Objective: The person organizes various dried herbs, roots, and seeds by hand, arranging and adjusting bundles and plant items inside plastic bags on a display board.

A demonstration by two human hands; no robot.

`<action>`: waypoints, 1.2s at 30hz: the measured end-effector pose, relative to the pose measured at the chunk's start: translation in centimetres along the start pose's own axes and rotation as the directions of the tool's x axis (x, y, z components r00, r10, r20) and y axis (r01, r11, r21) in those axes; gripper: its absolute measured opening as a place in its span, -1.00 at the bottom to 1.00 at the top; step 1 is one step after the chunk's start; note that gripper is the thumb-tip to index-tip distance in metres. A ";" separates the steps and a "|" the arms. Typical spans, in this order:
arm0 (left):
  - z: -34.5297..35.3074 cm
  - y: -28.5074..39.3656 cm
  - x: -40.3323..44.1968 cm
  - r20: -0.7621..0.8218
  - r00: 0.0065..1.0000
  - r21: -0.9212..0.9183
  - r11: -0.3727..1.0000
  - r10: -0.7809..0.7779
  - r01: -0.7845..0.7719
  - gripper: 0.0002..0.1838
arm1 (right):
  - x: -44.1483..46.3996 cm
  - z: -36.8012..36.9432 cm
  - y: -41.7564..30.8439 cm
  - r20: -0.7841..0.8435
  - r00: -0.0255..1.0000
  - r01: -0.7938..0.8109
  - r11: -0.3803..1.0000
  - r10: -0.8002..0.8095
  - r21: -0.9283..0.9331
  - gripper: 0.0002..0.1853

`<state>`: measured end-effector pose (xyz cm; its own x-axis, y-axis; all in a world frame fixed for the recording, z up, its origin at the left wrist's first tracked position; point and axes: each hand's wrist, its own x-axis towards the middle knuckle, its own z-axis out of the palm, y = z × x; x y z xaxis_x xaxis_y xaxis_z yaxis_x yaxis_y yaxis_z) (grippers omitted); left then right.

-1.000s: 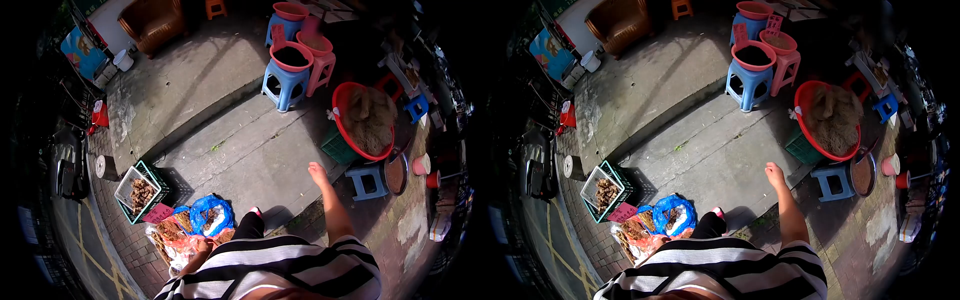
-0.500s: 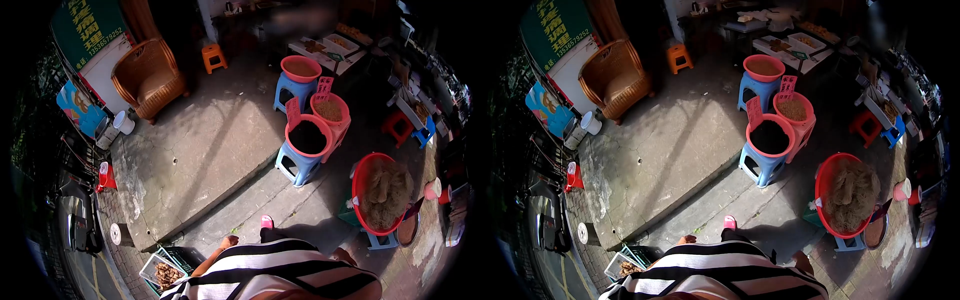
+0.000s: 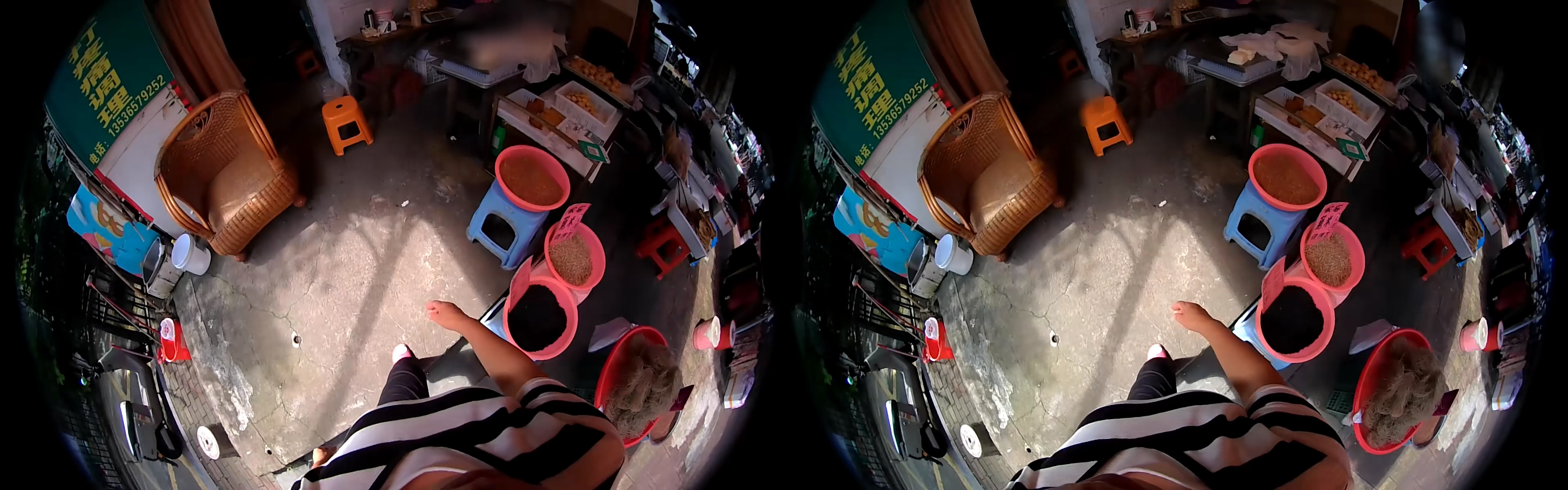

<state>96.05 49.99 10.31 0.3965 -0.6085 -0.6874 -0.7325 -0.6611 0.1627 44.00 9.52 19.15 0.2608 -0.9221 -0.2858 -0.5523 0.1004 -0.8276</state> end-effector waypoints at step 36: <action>-65.6 89.4 63.0 0.297 0.872 0.323 0.818 0.390 -0.476 -0.81 | 71.9 -51.1 -14.7 -0.646 0.736 -0.031 0.964 0.202 0.266 -0.76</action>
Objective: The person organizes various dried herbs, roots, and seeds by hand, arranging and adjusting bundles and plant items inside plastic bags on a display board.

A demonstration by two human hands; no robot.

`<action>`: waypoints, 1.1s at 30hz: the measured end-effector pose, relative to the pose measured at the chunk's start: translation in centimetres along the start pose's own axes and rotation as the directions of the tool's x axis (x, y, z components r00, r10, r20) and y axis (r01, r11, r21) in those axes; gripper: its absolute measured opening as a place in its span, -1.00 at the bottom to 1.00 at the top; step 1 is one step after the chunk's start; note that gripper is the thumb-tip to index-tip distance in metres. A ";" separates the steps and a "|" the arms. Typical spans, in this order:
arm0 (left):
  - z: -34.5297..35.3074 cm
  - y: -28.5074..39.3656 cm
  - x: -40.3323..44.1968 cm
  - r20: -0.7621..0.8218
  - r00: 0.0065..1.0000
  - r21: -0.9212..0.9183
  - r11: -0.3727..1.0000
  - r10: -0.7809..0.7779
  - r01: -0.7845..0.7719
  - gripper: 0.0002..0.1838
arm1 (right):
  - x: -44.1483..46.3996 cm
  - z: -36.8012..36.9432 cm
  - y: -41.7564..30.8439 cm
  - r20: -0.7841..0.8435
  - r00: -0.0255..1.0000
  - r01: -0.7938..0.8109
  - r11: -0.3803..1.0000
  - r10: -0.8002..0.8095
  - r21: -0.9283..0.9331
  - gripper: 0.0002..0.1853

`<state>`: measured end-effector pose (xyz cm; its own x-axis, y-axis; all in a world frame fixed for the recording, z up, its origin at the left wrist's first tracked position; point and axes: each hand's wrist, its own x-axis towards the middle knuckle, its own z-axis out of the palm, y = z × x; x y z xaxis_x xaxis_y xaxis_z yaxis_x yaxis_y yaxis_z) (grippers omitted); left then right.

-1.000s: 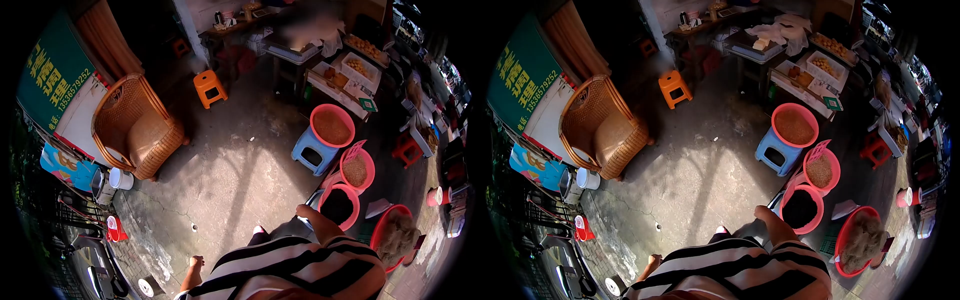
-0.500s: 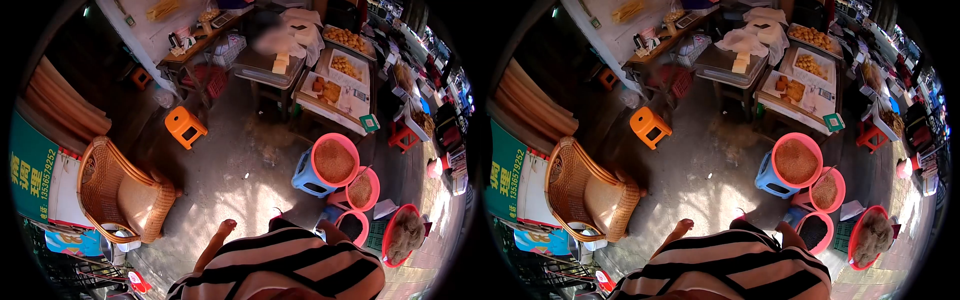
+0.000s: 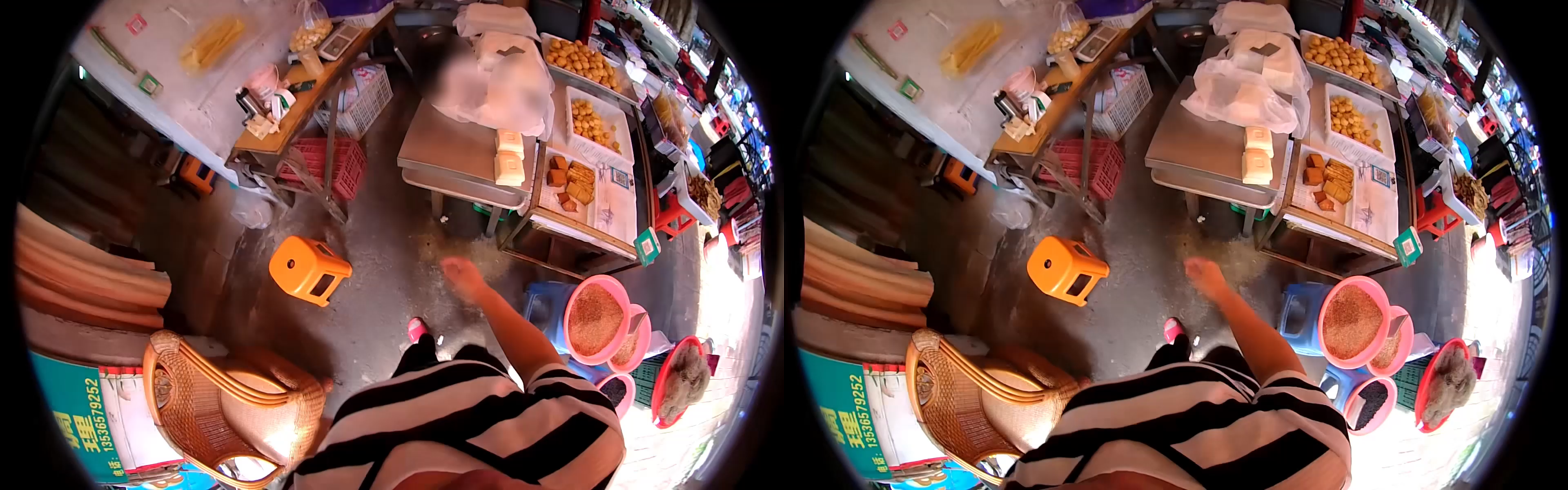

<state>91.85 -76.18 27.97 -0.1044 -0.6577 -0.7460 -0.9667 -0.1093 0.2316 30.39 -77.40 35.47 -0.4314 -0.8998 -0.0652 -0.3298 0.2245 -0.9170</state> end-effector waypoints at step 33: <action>-67.6 76.7 69.7 -0.574 0.357 0.737 0.655 0.737 -0.166 -0.47 | 44.7 -2.9 -5.7 -0.743 0.616 -0.765 0.425 0.262 -0.484 -0.50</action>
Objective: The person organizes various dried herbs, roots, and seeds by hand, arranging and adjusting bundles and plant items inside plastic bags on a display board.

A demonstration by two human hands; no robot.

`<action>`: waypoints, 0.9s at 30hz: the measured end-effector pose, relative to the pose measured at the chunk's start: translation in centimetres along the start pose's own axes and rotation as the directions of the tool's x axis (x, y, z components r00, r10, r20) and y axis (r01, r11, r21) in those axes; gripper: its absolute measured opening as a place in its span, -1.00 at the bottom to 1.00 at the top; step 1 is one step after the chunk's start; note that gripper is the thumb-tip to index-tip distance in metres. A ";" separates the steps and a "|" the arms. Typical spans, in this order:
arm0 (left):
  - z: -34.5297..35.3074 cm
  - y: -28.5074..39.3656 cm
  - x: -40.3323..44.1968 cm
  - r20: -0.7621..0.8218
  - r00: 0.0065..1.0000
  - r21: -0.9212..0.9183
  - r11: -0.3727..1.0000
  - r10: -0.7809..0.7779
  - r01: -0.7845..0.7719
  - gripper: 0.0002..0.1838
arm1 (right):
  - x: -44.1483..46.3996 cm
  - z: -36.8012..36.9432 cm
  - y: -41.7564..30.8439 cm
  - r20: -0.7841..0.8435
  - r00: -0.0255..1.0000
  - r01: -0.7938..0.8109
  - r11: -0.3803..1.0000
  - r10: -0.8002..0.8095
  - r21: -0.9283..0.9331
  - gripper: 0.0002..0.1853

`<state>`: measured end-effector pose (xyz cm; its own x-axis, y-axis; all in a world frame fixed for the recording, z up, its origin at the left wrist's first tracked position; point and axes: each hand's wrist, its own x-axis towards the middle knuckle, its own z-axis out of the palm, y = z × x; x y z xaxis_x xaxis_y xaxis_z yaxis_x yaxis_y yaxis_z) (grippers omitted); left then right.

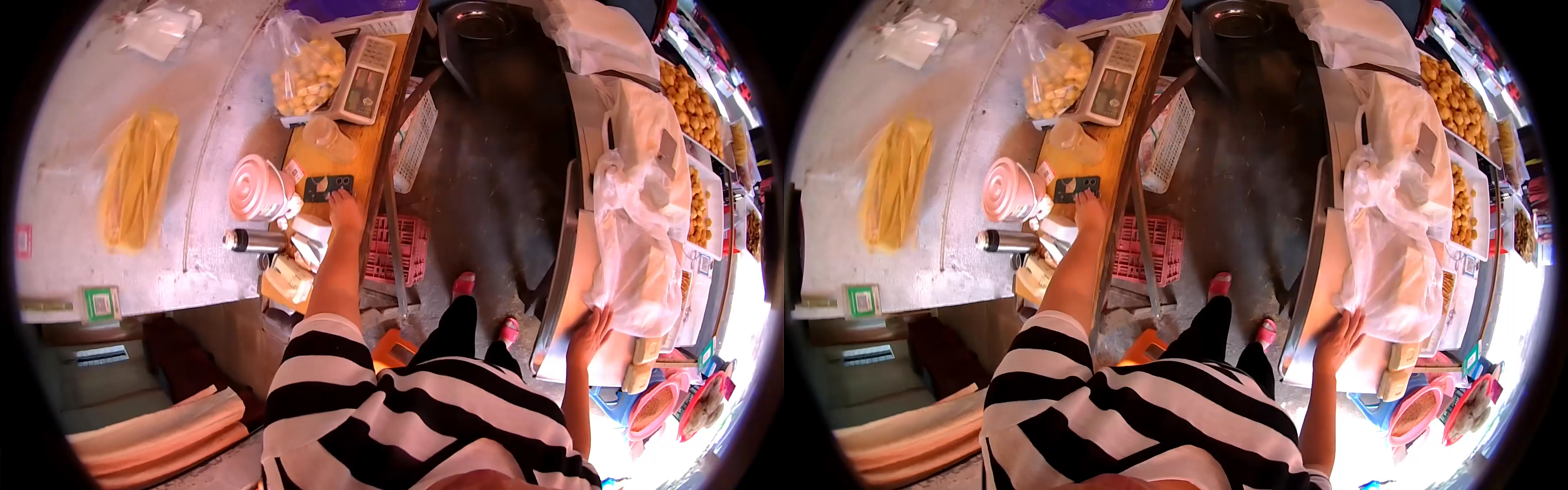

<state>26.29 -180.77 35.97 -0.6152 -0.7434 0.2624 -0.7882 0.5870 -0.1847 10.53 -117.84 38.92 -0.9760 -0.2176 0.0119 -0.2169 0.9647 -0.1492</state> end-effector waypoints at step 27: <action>8.9 -24.0 12.5 0.607 0.716 -0.724 -0.611 -0.344 0.320 -0.69 | 1.2 1.2 -3.3 -0.191 0.952 -0.211 0.965 0.240 0.157 -0.41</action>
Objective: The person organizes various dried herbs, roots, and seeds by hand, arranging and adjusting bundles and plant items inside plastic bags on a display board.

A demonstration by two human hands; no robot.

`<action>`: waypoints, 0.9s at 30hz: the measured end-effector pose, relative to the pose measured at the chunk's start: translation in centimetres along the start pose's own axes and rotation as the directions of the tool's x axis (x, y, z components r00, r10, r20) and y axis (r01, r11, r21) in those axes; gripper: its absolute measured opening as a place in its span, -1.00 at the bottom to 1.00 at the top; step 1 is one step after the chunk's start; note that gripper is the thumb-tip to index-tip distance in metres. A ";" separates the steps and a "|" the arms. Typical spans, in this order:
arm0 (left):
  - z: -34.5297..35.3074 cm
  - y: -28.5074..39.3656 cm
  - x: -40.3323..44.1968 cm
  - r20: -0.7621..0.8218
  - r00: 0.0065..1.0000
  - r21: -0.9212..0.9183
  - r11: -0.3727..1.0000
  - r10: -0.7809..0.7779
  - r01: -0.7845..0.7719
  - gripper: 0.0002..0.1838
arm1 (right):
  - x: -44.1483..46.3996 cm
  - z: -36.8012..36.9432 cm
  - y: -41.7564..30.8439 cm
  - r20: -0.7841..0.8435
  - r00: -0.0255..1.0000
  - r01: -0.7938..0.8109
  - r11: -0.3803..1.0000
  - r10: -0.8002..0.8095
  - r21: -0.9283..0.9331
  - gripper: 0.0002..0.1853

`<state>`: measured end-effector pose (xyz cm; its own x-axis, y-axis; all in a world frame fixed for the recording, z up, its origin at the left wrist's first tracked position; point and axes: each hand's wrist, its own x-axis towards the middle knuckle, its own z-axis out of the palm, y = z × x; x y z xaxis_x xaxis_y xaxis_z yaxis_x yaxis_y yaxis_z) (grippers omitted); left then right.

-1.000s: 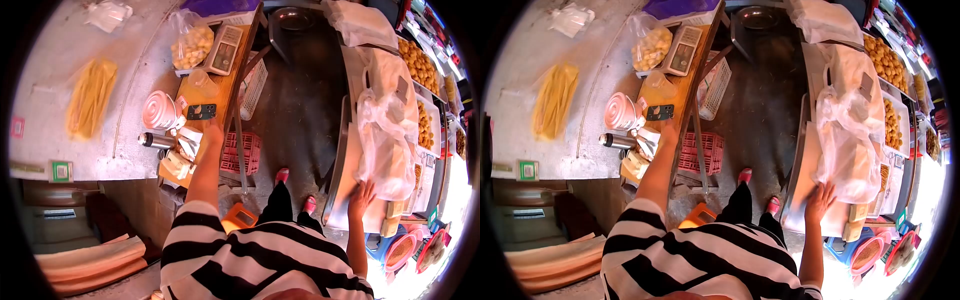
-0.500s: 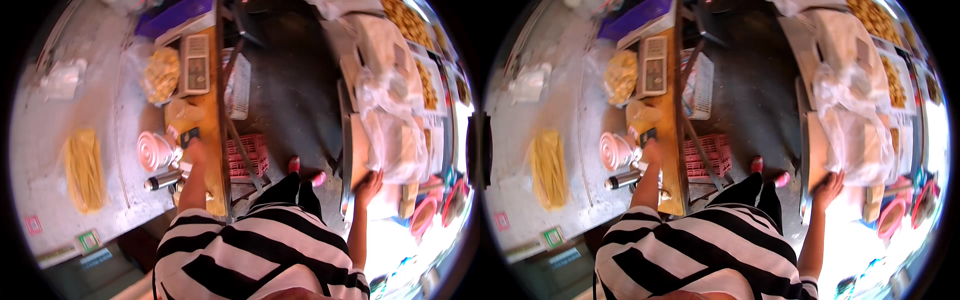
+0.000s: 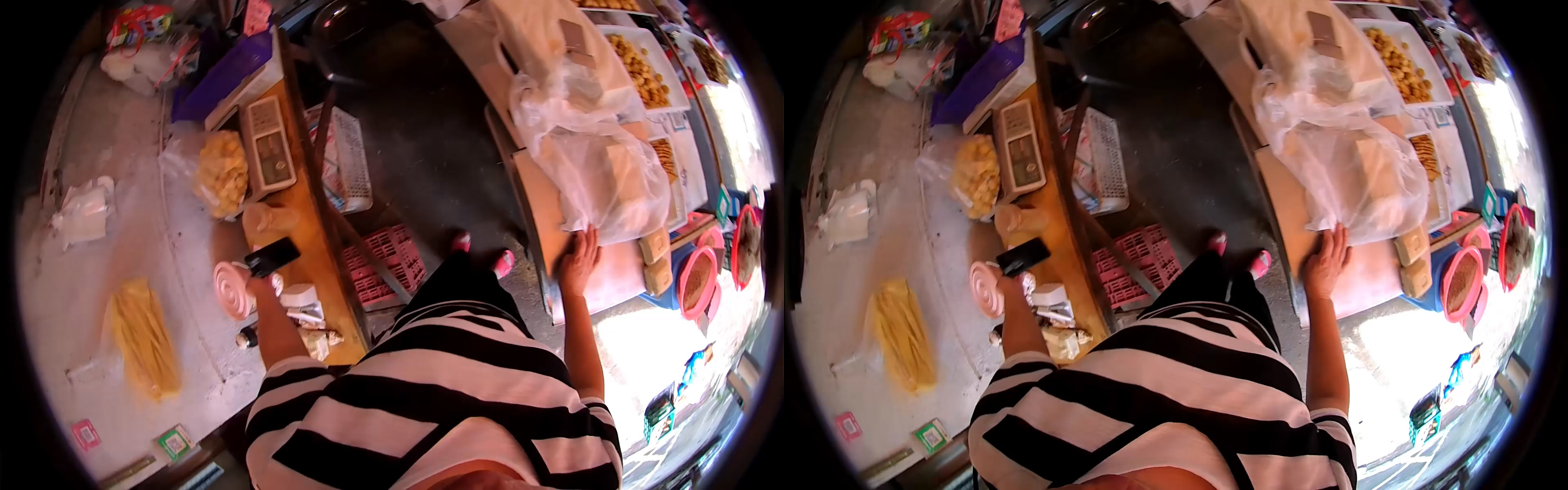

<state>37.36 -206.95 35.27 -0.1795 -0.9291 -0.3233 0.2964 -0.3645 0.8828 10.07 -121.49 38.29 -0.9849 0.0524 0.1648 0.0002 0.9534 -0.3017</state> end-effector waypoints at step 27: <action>6.1 0.9 -5.6 -0.515 0.847 0.088 0.975 -0.129 0.202 -0.61 | 0.2 1.6 0.4 0.015 0.994 -0.104 0.993 0.105 -0.051 -0.32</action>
<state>32.85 -201.69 39.92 0.2925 -0.7726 -0.5636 0.1699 -0.5380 0.8257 9.63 -121.58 36.70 -0.9819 0.1478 0.1184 0.1115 0.9566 -0.2693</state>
